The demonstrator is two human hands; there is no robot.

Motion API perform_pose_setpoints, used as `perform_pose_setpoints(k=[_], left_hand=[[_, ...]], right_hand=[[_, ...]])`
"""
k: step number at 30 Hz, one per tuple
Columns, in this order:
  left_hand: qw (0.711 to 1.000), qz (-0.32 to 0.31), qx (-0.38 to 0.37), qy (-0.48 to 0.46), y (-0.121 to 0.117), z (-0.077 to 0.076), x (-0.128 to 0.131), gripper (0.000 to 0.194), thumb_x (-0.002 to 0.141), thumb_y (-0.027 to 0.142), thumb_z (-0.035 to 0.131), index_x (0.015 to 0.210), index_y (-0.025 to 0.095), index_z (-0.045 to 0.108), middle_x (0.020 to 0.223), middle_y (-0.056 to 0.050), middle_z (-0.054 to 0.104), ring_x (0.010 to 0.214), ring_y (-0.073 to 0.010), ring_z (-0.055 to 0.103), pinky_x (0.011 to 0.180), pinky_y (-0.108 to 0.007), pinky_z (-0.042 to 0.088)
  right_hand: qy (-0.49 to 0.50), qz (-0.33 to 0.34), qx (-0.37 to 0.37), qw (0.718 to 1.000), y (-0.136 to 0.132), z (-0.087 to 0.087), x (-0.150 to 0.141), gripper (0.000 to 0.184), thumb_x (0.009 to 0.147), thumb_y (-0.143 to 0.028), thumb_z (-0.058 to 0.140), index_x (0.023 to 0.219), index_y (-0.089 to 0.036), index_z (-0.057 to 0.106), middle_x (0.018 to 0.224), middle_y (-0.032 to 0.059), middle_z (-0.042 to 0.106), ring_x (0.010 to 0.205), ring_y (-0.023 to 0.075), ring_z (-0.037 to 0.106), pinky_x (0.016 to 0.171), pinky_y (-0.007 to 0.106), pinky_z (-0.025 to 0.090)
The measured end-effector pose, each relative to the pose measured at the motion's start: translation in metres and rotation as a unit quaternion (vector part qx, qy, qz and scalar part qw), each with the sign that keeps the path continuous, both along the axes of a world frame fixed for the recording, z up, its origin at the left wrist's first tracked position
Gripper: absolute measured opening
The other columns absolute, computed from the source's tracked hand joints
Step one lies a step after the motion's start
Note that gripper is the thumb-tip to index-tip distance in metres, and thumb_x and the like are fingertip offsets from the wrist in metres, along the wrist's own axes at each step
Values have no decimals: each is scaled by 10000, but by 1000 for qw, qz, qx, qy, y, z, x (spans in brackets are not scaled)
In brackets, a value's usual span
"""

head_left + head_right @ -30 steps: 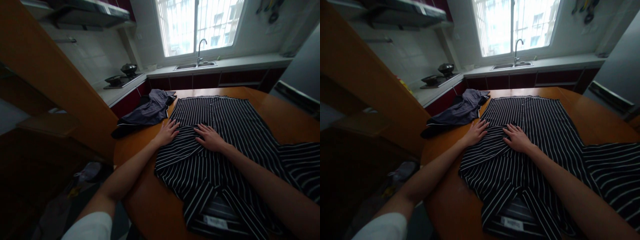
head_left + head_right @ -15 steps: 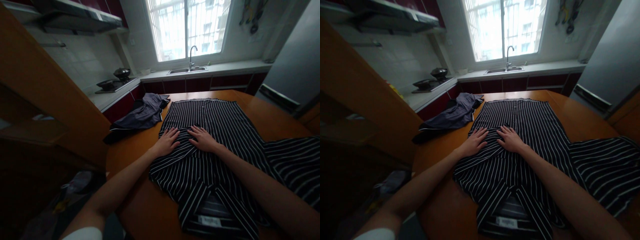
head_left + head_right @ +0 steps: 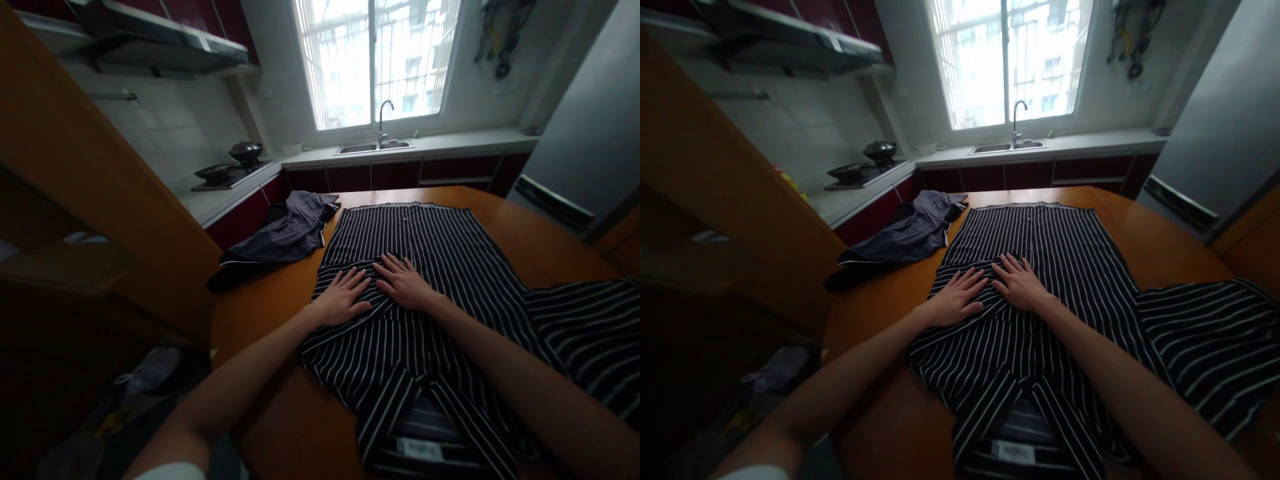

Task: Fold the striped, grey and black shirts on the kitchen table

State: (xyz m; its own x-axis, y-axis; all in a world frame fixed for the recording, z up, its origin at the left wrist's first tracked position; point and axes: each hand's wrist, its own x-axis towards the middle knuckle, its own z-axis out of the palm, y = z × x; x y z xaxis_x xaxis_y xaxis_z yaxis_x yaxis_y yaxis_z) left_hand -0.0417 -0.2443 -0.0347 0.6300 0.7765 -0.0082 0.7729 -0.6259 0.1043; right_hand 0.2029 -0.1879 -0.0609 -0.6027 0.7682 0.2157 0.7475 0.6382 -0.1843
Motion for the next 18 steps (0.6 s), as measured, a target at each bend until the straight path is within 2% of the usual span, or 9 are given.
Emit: perform_pose_setpoints(k=[6,8,11,14,18], left_hand=[[998,61,10,8,5,3,-5,686,1045,600,218,1590,186,262,1664,-106,185,1549,-281,90,1223,-558,103],[997,72,13,7,8,2,-8,689,1049,588,214,1586,159,270,1658,-126,196,1546,-284,109,1223,-548,116],[997,74,19,3,10,0,-10,696,1050,582,224,1592,147,246,1651,-145,209,1544,-281,120,1225,-533,118],[998,59,32,3,11,-2,-10,701,1046,586,244,1600,159,220,1660,-141,174,1548,-281,81,1227,-540,94],[999,-25,20,-4,10,2,-9,675,1051,565,266,1611,199,178,1669,-100,159,1550,-246,77,1240,-491,91]], right_hand=[[13,-19,58,998,-8,12,-3,542,1021,-418,379,1507,-188,446,1624,136,315,1530,293,178,1217,608,103],[27,8,72,997,-12,18,-5,518,1025,-378,375,1501,-190,455,1619,122,331,1529,273,193,1228,580,108],[42,91,61,993,-16,22,-8,516,1035,-388,358,1517,-217,432,1628,82,320,1531,230,189,1243,512,148],[33,147,3,989,-17,19,-11,587,1035,-494,341,1548,-211,382,1635,89,285,1525,242,201,1237,509,188],[26,138,-44,989,-15,12,-12,681,1024,-575,315,1575,-175,323,1626,118,284,1518,258,216,1239,499,195]])
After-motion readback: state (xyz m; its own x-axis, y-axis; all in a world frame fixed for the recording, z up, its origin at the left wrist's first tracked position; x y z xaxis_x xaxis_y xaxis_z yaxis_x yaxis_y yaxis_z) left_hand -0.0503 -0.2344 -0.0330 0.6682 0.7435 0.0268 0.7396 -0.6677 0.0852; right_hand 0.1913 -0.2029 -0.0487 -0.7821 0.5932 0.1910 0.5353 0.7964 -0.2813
